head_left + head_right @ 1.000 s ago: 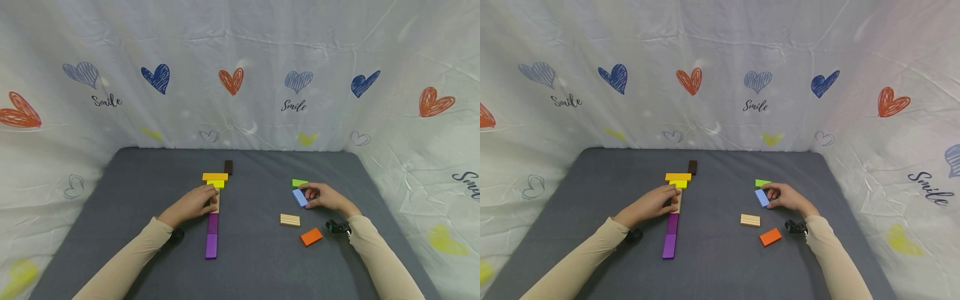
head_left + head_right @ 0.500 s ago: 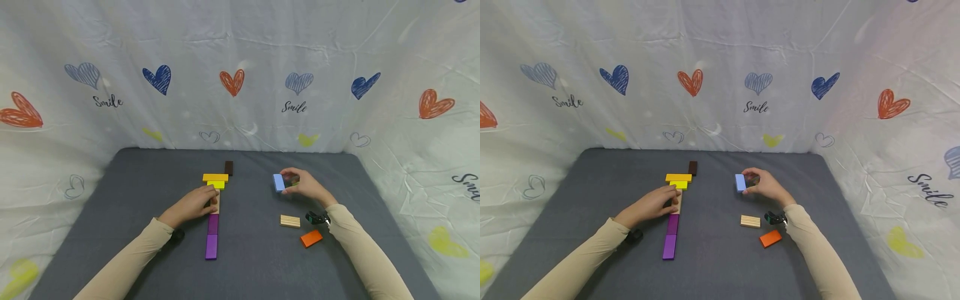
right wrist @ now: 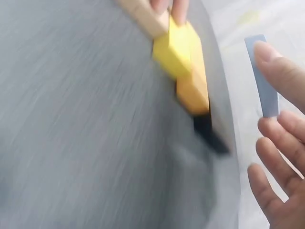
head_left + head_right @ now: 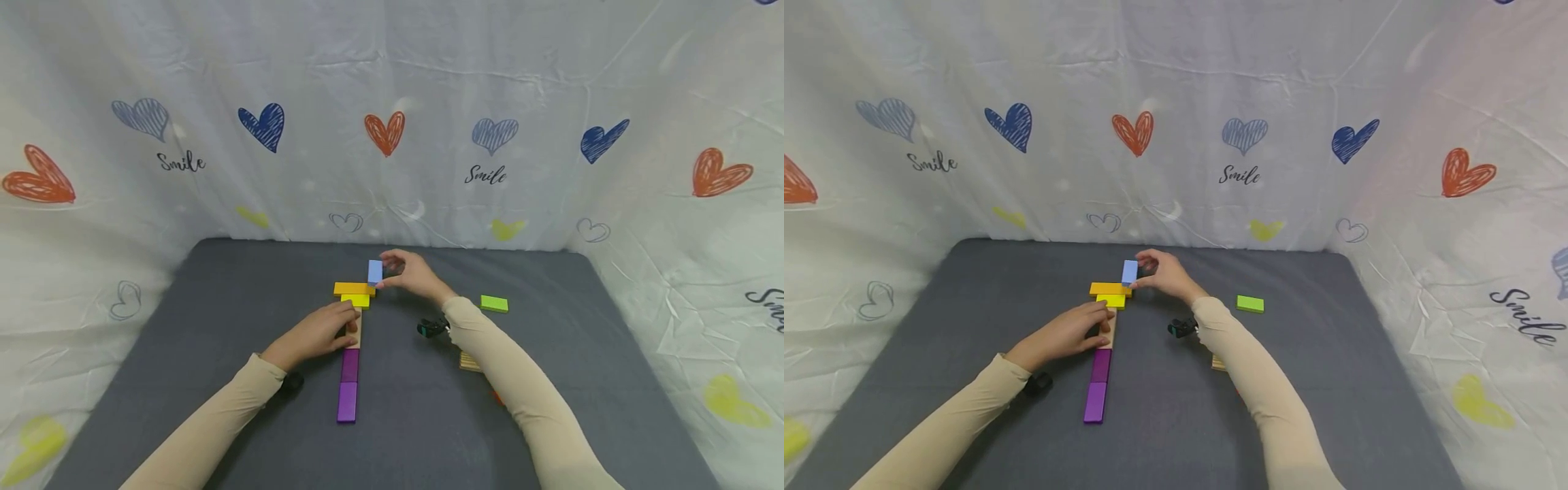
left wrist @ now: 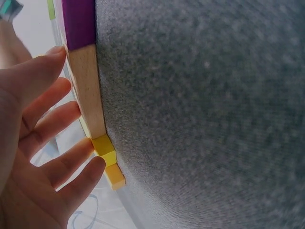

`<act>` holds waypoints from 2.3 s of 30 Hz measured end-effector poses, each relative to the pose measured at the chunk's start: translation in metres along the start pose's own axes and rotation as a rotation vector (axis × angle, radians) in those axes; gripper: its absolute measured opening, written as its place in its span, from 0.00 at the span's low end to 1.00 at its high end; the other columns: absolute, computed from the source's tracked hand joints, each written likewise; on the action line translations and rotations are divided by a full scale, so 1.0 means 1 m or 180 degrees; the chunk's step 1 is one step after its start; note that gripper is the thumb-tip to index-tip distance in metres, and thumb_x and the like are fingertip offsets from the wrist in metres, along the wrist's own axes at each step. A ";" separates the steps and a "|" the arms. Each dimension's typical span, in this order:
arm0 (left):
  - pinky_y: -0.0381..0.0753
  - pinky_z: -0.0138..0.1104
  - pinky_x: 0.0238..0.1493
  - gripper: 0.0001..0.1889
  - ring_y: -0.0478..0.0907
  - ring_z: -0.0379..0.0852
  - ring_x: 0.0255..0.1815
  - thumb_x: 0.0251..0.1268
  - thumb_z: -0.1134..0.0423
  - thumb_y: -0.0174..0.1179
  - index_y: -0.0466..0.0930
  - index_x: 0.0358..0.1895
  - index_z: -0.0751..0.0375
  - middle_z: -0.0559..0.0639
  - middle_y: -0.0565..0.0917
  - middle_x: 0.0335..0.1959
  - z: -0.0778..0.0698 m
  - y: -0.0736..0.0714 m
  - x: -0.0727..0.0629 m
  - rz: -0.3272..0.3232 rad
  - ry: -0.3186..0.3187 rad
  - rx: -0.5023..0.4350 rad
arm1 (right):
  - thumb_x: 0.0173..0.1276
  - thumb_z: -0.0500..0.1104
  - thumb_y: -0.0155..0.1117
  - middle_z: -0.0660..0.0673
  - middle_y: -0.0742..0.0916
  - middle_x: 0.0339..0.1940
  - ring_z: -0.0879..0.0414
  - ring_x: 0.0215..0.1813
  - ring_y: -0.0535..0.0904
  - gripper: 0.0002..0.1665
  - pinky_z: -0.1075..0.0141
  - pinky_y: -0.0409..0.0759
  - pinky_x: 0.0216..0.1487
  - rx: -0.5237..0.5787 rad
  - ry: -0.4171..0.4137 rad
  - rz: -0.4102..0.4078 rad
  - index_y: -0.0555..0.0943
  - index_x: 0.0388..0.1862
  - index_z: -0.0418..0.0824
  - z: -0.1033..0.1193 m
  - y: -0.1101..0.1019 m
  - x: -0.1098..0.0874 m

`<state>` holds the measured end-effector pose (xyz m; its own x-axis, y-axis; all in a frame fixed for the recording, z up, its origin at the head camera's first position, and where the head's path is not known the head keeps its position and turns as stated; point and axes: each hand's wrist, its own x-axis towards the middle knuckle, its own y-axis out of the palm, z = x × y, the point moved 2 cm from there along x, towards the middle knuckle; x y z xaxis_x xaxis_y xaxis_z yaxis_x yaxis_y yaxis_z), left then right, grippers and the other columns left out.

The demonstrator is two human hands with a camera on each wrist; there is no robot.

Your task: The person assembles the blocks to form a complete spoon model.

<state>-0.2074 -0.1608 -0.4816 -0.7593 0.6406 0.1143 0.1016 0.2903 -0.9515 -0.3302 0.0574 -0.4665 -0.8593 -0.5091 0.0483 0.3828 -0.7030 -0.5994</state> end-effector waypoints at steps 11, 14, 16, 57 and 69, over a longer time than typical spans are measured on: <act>0.82 0.39 0.54 0.17 0.79 0.44 0.48 0.63 0.53 0.68 0.81 0.50 0.58 0.44 0.80 0.42 0.001 0.000 -0.001 -0.0040 0.0077 0.0060 | 0.63 0.52 0.73 0.45 0.81 0.64 0.48 0.66 0.74 0.36 0.54 0.74 0.69 -0.0447 -0.0025 0.0205 0.74 0.68 0.46 0.039 0.058 0.048; 0.82 0.39 0.53 0.16 0.79 0.44 0.48 0.62 0.54 0.68 0.81 0.48 0.57 0.45 0.80 0.42 0.001 -0.001 -0.001 -0.0059 0.0102 0.0047 | 0.64 0.53 0.71 0.46 0.81 0.65 0.49 0.67 0.73 0.35 0.56 0.73 0.69 -0.0585 0.0060 0.0186 0.73 0.69 0.46 0.040 0.064 0.053; 0.82 0.40 0.53 0.14 0.79 0.44 0.48 0.62 0.54 0.68 0.81 0.45 0.56 0.45 0.80 0.42 0.001 -0.002 -0.001 -0.0060 0.0095 0.0035 | 0.65 0.53 0.71 0.46 0.81 0.66 0.50 0.68 0.71 0.35 0.56 0.73 0.70 -0.0629 0.0124 0.0179 0.73 0.70 0.47 0.040 0.067 0.056; 0.81 0.41 0.57 0.13 0.79 0.46 0.53 0.63 0.53 0.68 0.81 0.44 0.54 0.45 0.80 0.43 -0.002 -0.002 0.001 -0.0007 0.0022 0.0036 | 0.67 0.56 0.67 0.48 0.81 0.66 0.49 0.68 0.71 0.34 0.48 0.59 0.74 -0.1015 0.0350 0.0277 0.74 0.69 0.48 0.036 0.068 0.063; 0.82 0.40 0.55 0.10 0.79 0.45 0.51 0.62 0.53 0.69 0.81 0.40 0.52 0.46 0.80 0.44 0.001 -0.004 0.000 0.0042 -0.0078 0.0086 | 0.70 0.53 0.64 0.44 0.78 0.70 0.45 0.74 0.67 0.32 0.41 0.57 0.75 -0.1012 0.0027 0.0031 0.74 0.69 0.43 0.028 0.015 0.047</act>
<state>-0.2084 -0.1622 -0.4777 -0.7735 0.6267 0.0949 0.0948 0.2624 -0.9603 -0.3559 0.0092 -0.4509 -0.8595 -0.5099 0.0354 0.2670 -0.5070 -0.8195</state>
